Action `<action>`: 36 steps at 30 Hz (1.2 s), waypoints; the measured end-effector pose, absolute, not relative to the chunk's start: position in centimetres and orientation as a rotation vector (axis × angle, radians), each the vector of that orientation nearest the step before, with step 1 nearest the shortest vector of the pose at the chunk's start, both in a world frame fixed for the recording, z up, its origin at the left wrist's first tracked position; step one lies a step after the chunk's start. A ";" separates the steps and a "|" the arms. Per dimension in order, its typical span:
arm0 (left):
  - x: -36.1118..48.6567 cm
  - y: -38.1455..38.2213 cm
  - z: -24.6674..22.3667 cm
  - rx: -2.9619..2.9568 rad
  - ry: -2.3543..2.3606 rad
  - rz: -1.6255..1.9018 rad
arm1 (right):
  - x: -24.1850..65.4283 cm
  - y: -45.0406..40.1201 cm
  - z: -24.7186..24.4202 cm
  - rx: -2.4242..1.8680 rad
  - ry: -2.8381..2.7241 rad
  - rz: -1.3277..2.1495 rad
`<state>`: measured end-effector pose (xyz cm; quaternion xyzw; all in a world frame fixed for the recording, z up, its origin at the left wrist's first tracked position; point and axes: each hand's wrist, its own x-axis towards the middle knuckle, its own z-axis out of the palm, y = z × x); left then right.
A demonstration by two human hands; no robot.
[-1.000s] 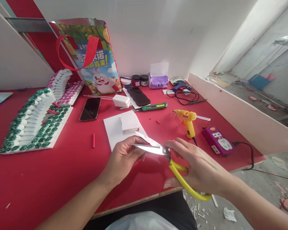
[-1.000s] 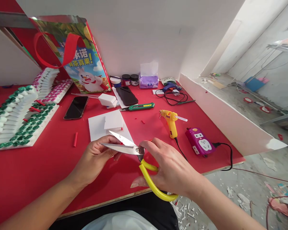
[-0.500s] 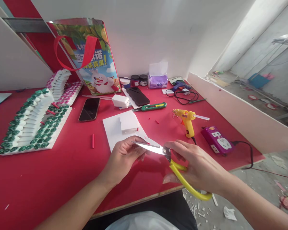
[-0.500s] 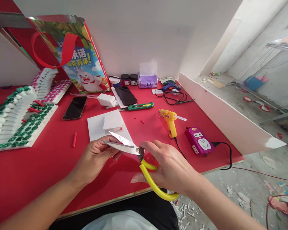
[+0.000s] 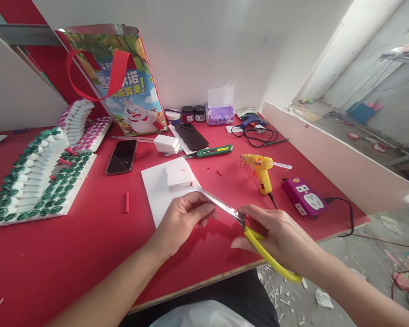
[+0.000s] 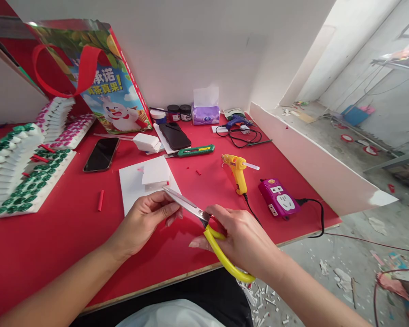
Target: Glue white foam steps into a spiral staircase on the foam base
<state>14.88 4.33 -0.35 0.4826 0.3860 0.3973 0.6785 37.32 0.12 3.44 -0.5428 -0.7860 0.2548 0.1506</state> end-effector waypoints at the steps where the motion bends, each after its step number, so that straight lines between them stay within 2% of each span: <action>1: 15.0 4.4 -0.3 1.074 0.867 0.884 | 37.4 0.1 3.3 -1.624 -2.207 0.771; 6: 15.1 4.7 0.0 1.029 0.875 0.883 | 37.3 1.2 3.0 -1.966 -2.016 0.662; 10: 13.6 4.3 0.4 1.028 0.989 0.936 | 35.7 3.1 3.9 -2.229 -2.174 0.429; 14: 10.5 3.9 0.0 1.049 1.212 1.085 | 33.4 4.6 4.1 -2.297 -2.403 0.285; 21: 7.3 4.2 -1.8 0.974 1.429 1.182 | 31.6 6.3 2.8 -2.284 -2.590 0.051; 30: 8.1 6.0 -2.6 1.315 1.603 1.153 | 30.5 7.9 6.5 -2.194 -2.901 0.163; 36: 8.0 6.8 -2.6 1.479 1.691 1.167 | 27.5 10.2 5.4 -1.701 -2.730 0.072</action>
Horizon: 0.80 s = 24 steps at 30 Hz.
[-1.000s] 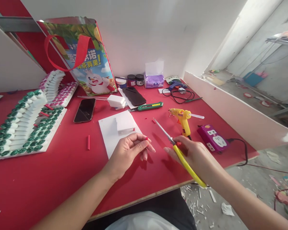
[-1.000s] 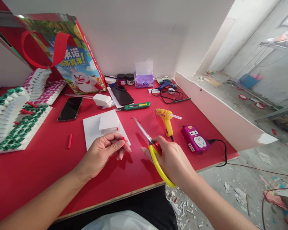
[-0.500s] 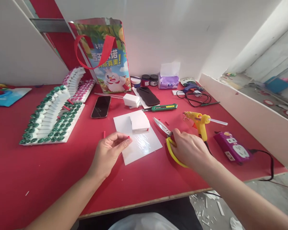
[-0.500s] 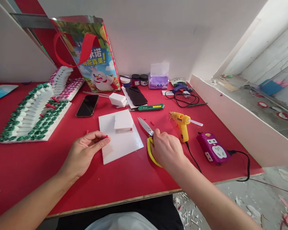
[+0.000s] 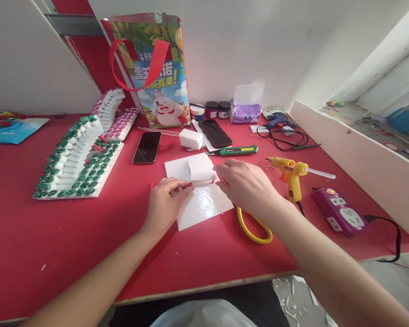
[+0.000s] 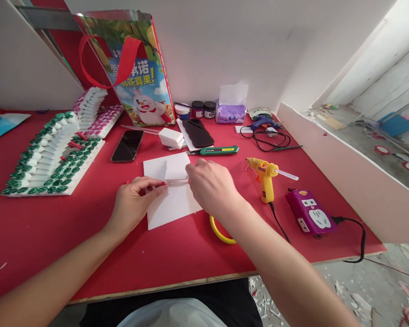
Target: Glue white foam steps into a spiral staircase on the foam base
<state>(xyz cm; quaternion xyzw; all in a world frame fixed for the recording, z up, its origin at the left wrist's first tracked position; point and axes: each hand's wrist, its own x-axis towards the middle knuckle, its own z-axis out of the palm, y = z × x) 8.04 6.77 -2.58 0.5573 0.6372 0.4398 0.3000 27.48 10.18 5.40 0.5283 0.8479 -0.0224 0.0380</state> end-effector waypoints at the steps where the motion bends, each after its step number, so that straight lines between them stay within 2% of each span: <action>1: 8.0 6.9 -2.6 1.461 1.704 1.171 | 27.2 10.5 4.8 1.613 2.660 -0.089; 11: 8.3 7.1 -3.6 1.535 1.771 1.203 | 27.5 12.0 -0.1 1.576 2.987 -0.305; 24: 8.7 7.3 -3.8 1.610 1.777 1.163 | 27.8 12.5 -0.7 1.601 3.081 -0.404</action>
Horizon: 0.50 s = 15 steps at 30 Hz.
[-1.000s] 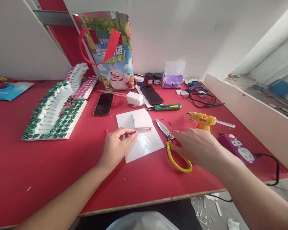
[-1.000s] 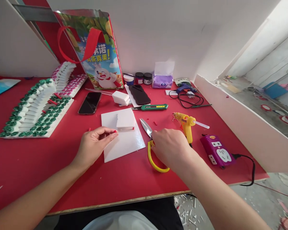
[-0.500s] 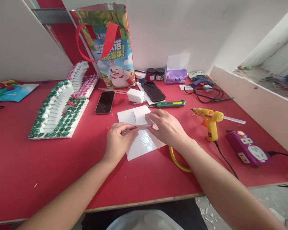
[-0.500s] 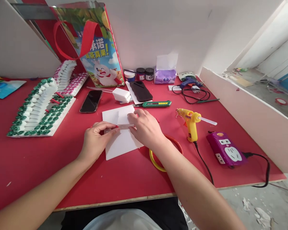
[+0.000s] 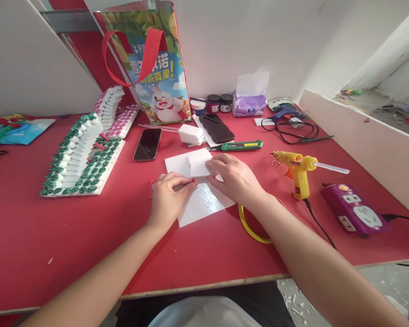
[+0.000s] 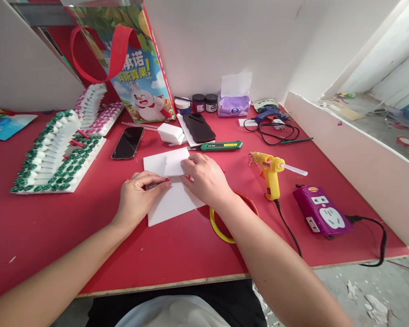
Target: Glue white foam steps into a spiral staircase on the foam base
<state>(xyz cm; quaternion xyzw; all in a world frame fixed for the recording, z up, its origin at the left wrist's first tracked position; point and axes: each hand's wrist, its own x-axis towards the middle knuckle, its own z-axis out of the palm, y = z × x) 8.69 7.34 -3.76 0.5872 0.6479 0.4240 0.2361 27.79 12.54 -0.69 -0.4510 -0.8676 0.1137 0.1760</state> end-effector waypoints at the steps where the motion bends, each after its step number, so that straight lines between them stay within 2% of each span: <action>1: 8.7 7.4 -3.7 1.613 1.781 1.160 | 27.8 12.5 -0.7 -1.281 -2.457 0.316; 15: 8.8 7.5 -3.8 1.577 1.787 1.162 | 27.7 12.5 -0.6 -1.292 -2.475 0.302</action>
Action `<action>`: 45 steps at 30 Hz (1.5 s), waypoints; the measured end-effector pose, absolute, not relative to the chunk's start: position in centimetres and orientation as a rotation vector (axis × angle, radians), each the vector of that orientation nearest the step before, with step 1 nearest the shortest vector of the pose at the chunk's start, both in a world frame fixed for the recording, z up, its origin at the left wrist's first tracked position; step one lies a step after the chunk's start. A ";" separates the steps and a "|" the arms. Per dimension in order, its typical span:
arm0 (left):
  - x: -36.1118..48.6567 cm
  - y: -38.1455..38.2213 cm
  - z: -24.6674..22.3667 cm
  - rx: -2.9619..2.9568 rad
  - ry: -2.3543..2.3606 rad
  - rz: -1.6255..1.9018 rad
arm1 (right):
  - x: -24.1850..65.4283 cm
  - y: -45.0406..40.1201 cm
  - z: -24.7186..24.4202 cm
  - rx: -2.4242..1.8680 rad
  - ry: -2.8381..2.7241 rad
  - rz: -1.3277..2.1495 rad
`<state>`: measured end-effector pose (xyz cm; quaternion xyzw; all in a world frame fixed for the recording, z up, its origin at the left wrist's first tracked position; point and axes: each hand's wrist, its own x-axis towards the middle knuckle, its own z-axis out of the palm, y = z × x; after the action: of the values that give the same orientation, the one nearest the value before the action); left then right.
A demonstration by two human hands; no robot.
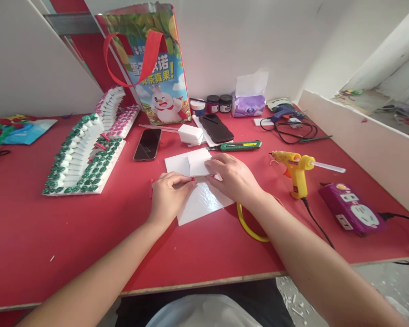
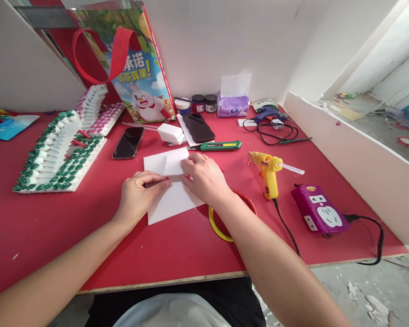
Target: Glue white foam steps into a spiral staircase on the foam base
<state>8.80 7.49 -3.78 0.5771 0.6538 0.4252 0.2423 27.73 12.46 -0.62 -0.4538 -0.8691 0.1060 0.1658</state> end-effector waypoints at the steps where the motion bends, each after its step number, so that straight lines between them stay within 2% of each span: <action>1: 8.8 7.5 -3.8 1.576 1.786 1.164 | 27.7 12.5 -0.6 -1.291 -2.474 0.299; 45: 8.4 7.1 -3.9 1.563 1.871 1.162 | 27.4 12.3 -0.9 -1.276 -2.519 0.243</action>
<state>8.45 7.15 -3.92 0.5647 0.6759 0.4199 0.2189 27.40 12.32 -0.88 -0.4450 -0.8783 0.0848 0.1530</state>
